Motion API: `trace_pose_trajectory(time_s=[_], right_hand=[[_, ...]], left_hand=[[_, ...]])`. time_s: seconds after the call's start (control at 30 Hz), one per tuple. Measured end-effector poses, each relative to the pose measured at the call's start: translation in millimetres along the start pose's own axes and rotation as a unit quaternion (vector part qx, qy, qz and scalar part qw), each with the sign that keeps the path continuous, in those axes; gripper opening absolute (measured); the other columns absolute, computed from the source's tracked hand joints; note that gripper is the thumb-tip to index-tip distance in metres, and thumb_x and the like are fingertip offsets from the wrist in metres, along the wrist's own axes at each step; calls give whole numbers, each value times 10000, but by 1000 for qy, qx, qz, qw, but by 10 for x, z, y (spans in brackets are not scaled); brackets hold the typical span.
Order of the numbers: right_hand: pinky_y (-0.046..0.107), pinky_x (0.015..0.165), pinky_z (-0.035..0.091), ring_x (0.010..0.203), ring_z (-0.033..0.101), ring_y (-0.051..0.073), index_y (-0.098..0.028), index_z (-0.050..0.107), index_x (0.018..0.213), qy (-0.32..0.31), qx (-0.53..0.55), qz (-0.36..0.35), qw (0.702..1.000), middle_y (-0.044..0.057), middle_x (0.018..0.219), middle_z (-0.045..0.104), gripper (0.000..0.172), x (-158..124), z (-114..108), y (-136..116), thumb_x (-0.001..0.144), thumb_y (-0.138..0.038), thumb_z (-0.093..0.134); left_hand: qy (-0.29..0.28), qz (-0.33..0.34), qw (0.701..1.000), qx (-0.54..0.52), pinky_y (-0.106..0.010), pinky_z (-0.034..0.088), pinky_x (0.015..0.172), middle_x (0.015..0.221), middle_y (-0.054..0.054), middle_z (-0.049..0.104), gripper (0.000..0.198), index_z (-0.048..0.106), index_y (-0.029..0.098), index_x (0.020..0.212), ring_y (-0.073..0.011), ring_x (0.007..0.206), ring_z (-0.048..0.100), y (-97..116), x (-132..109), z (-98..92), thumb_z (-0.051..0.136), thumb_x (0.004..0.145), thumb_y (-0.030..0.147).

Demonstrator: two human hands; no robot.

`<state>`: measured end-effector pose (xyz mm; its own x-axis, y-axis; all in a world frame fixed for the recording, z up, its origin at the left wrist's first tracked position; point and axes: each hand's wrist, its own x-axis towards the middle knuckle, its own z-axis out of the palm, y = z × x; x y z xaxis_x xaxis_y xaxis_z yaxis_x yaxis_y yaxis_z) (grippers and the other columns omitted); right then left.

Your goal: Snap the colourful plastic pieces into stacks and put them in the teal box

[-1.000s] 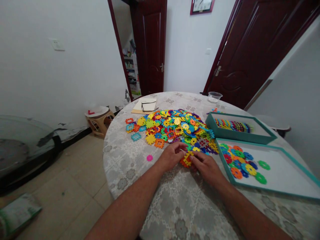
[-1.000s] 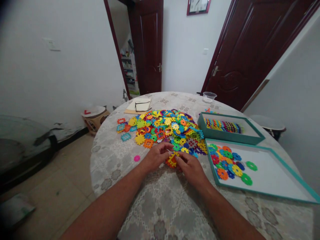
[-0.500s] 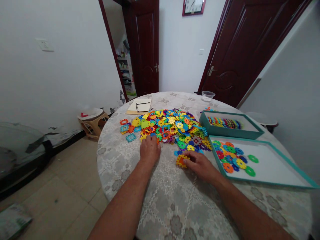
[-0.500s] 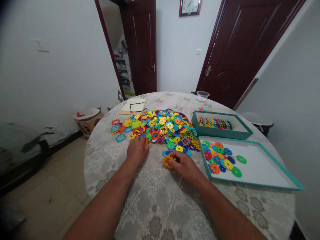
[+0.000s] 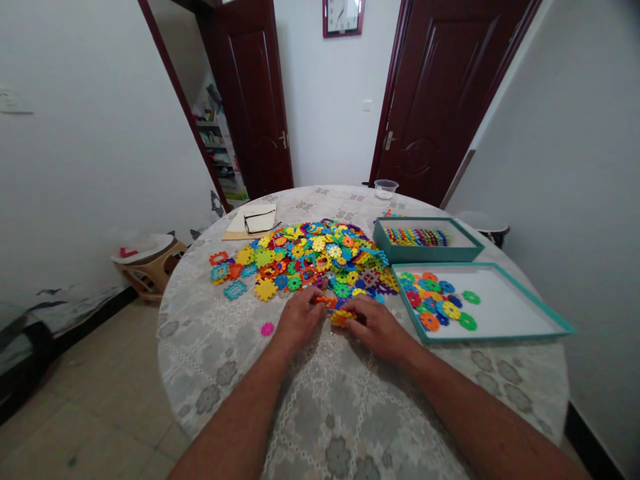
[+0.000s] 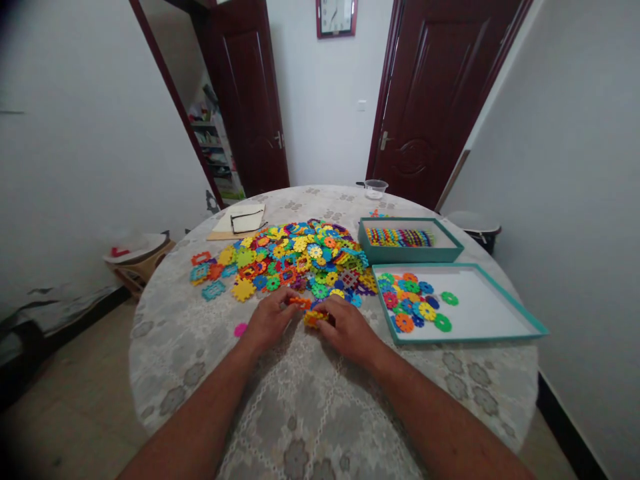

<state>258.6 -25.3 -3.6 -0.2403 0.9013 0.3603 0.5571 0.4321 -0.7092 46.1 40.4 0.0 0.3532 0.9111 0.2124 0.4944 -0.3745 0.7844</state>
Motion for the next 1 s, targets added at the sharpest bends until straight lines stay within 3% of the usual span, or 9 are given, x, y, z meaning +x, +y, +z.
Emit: trace_pose_trajectory(time_s=[0.17, 0.33, 0.47, 0.6, 0.67, 0.77, 0.87, 1.0], right_hand=[[346, 863, 493, 961, 649, 216, -233, 724, 1144, 38, -31, -6, 999, 58, 1035, 712, 208, 4, 39, 62, 956, -196, 644], [339, 852, 490, 953, 628, 209, -234, 705, 1141, 57, -47, 0, 997, 48, 1023, 690, 216, 9, 116, 118, 939, -174, 659], [336, 850, 501, 948, 625, 206, -231, 696, 1120, 58, -46, -3, 997, 42, 999, 680, 190, 6, 143, 106, 936, -189, 673], [341, 820, 540, 879, 638, 198, -219, 673, 1162, 78, -60, -10, 995, 61, 1032, 666, 213, 22, 90, 135, 951, -239, 649], [398, 942, 542, 1032, 646, 237, -212, 656, 1220, 136, -109, -16, 985, 107, 1160, 666, 256, 52, 45, 224, 974, -246, 595], [531, 1154, 408, 1360, 492, 319, -187, 619, 1343, 214, -249, -4, 945, 174, 1415, 580, 370, 109, -2, 437, 984, -242, 546], [586, 1187, 335, 1455, 369, 370, -152, 600, 1394, 209, -360, 37, 909, 203, 1494, 517, 438, 143, 5, 633, 968, -248, 568], [573, 1147, 350, 1387, 412, 384, -162, 656, 1316, 170, -399, 71, 898, 196, 1377, 590, 382, 154, 46, 735, 955, -269, 596]], left_hand=[[-79, 33, 995, -56, -305, 505, 881, 1017, -43, 758, 208, 727, 198, 1019, -204, 947, 669, -37, 14, 65, 554, 910, 238], [-128, 66, 989, -42, -311, 501, 909, 1043, -37, 758, 309, 732, 203, 1065, -210, 989, 672, -70, 15, 50, 498, 869, 153], [-122, 61, 991, -10, -292, 500, 880, 1067, -28, 756, 312, 725, 224, 1149, -205, 961, 670, -39, -20, 79, 585, 870, 208], [-89, 44, 995, 14, -279, 479, 822, 988, -14, 755, 266, 728, 220, 1099, -185, 879, 659, -38, -24, 111, 574, 883, 202], [-84, 41, 995, 15, -271, 467, 791, 954, -6, 750, 269, 725, 216, 1087, -175, 849, 653, -45, -16, 108, 558, 878, 179], [-101, 42, 994, 22, -265, 450, 739, 929, -5, 745, 260, 729, 214, 1083, -165, 789, 634, -38, -11, 87, 586, 868, 183], [-120, 44, 991, 25, -258, 436, 702, 897, -7, 740, 226, 738, 216, 1050, -157, 740, 608, -9, -19, 64, 615, 863, 186], [-126, 46, 990, 33, -259, 439, 717, 894, -17, 735, 167, 741, 209, 986, -164, 771, 608, 16, -26, 43, 638, 857, 187]])
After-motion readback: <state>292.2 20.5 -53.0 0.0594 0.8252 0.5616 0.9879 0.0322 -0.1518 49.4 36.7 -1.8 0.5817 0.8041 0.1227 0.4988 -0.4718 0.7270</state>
